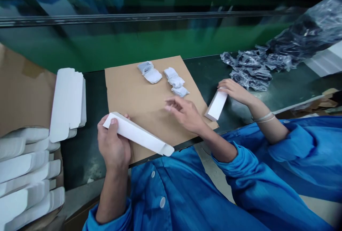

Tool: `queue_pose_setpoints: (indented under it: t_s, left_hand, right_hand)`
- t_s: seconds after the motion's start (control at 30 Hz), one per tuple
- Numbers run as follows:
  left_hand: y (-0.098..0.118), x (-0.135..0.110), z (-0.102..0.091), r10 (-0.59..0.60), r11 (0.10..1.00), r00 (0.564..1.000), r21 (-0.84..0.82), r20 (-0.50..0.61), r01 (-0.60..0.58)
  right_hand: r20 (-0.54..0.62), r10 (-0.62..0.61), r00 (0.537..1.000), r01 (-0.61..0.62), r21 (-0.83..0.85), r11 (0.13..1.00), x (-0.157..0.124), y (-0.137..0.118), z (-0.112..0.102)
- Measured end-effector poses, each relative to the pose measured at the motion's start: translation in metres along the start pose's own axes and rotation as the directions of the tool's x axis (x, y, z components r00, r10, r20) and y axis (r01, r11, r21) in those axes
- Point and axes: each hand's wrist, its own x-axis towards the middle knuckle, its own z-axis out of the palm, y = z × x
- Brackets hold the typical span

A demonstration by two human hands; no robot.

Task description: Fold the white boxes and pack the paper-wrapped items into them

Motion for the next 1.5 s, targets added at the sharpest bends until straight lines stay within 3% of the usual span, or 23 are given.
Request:
queue_pose_setpoints:
  t_s: [0.07, 0.13, 0.17, 0.2, 0.23, 0.27, 0.3, 0.37, 0.4, 0.43, 0.47, 0.53, 0.63, 0.7, 0.83, 0.93, 1.03, 1.13, 1.2, 1.27, 1.33, 1.4, 1.5]
  left_hand:
    - [-0.003, 0.01, -0.001, 0.053, 0.999, 0.996, 0.008, -0.069, -0.053]
    - [-0.001, 0.012, -0.008, 0.167, 0.974, 0.983, 0.169, -0.075, -0.152]
    - [0.003, 0.01, -0.013, 0.255, 0.918, 0.967, 0.318, -0.008, -0.239]
    - [0.008, 0.007, -0.018, 0.343, 0.802, 0.929, 0.472, 0.137, -0.366]
    - [0.013, 0.004, -0.024, 0.388, 0.627, 0.852, 0.576, 0.352, -0.524]
    - [0.017, 0.001, -0.029, 0.354, 0.431, 0.728, 0.589, 0.587, -0.684]
    - [0.021, -0.002, -0.033, 0.254, 0.271, 0.573, 0.511, 0.779, -0.816]
    - [0.023, -0.003, -0.038, 0.047, 0.145, 0.283, 0.274, 0.958, -0.951]
    - [0.023, -0.002, -0.038, -0.022, 0.117, 0.192, 0.194, 0.981, -0.974]
    - [0.022, -0.001, -0.036, -0.059, 0.088, 0.15, 0.154, 0.987, -0.984]
    - [0.02, 0.0, -0.032, -0.064, 0.054, 0.144, 0.148, 0.987, -0.988]
    - [0.017, 0.002, -0.023, -0.03, -0.034, 0.209, 0.208, 0.977, -0.978]
    - [0.013, 0.002, -0.012, 0.048, -0.139, 0.356, 0.36, 0.933, -0.923]
    - [0.01, 0.0, -0.008, 0.052, -0.15, 0.392, 0.396, 0.918, -0.906]
    - [0.007, -0.002, -0.01, -0.003, -0.103, 0.341, 0.338, 0.94, -0.935]
    - [0.008, -0.001, -0.011, -0.039, -0.04, 0.31, 0.309, 0.95, -0.95]
    - [0.011, 0.001, -0.012, -0.071, 0.027, 0.29, 0.292, 0.955, -0.956]
    - [0.013, 0.002, -0.014, -0.053, 0.099, 0.279, 0.283, 0.959, -0.954]
    - [0.012, 0.001, -0.016, -0.01, 0.14, 0.287, 0.285, 0.958, -0.948]
    - [0.011, 0.0, -0.018, 0.023, 0.173, 0.294, 0.285, 0.956, -0.943]
    - [0.009, 0.0, -0.02, 0.037, 0.19, 0.293, 0.281, 0.955, -0.94]
    - [0.006, 0.001, -0.023, 0.042, 0.181, 0.277, 0.266, 0.96, -0.947]
    - [0.002, -0.001, -0.027, 0.049, 0.141, 0.213, 0.204, 0.976, -0.969]
  right_hand:
    - [0.207, 0.025, 0.978, -0.02, -0.024, 1.0, -0.014, 0.003, 0.008]
    - [0.285, -0.038, 0.958, 0.066, -0.088, 0.994, -0.029, 0.003, 0.022]
    - [0.272, -0.075, 0.959, 0.112, -0.125, 0.986, -0.034, 0.003, 0.028]
    - [0.256, -0.109, 0.96, 0.152, -0.155, 0.976, -0.036, 0.004, 0.032]
    - [0.252, -0.138, 0.958, 0.187, -0.181, 0.966, -0.034, 0.005, 0.033]
    - [0.261, -0.158, 0.952, 0.215, -0.207, 0.954, -0.03, 0.007, 0.03]
    - [0.271, -0.169, 0.948, 0.235, -0.234, 0.943, -0.023, 0.01, 0.024]
    - [0.201, -0.117, 0.973, 0.186, -0.369, 0.911, -0.005, 0.019, 0.002]
    - [0.106, -0.058, 0.993, 0.101, -0.472, 0.876, 0.005, 0.023, -0.01]
    - [-0.007, 0.009, 1.0, -0.012, -0.566, 0.824, 0.015, 0.029, -0.022]
    - [-0.105, 0.067, 0.992, -0.118, -0.634, 0.765, 0.023, 0.034, -0.032]
    - [-0.19, 0.132, 0.973, -0.229, -0.704, 0.673, 0.037, 0.042, -0.044]
    - [-0.148, 0.147, 0.978, -0.208, -0.709, 0.674, 0.038, 0.048, -0.041]
    - [-0.126, 0.153, 0.98, -0.197, -0.716, 0.67, 0.027, 0.045, -0.034]
    - [-0.019, 0.193, 0.981, -0.141, -0.752, 0.644, 0.003, 0.029, -0.037]
    - [0.114, 0.068, 0.991, 0.032, -0.701, 0.713, 0.01, 0.019, -0.047]
    - [0.364, 0.015, 0.931, 0.226, -0.611, 0.759, 0.031, 0.014, -0.045]
    - [0.521, 0.02, 0.853, 0.292, -0.509, 0.81, 0.044, 0.015, -0.037]
    - [0.455, -0.06, 0.889, 0.242, -0.354, 0.903, 0.042, 0.021, -0.036]
    - [0.235, -0.106, 0.966, 0.145, -0.156, 0.977, 0.029, 0.034, -0.039]
    - [0.034, -0.091, 0.995, 0.092, -0.032, 0.995, 0.01, 0.05, -0.045]
    - [-0.054, -0.074, 0.996, 0.068, -0.108, 0.992, -0.011, 0.065, -0.051]
    - [-0.111, -0.035, 0.993, -0.011, -0.39, 0.921, -0.037, 0.077, -0.059]
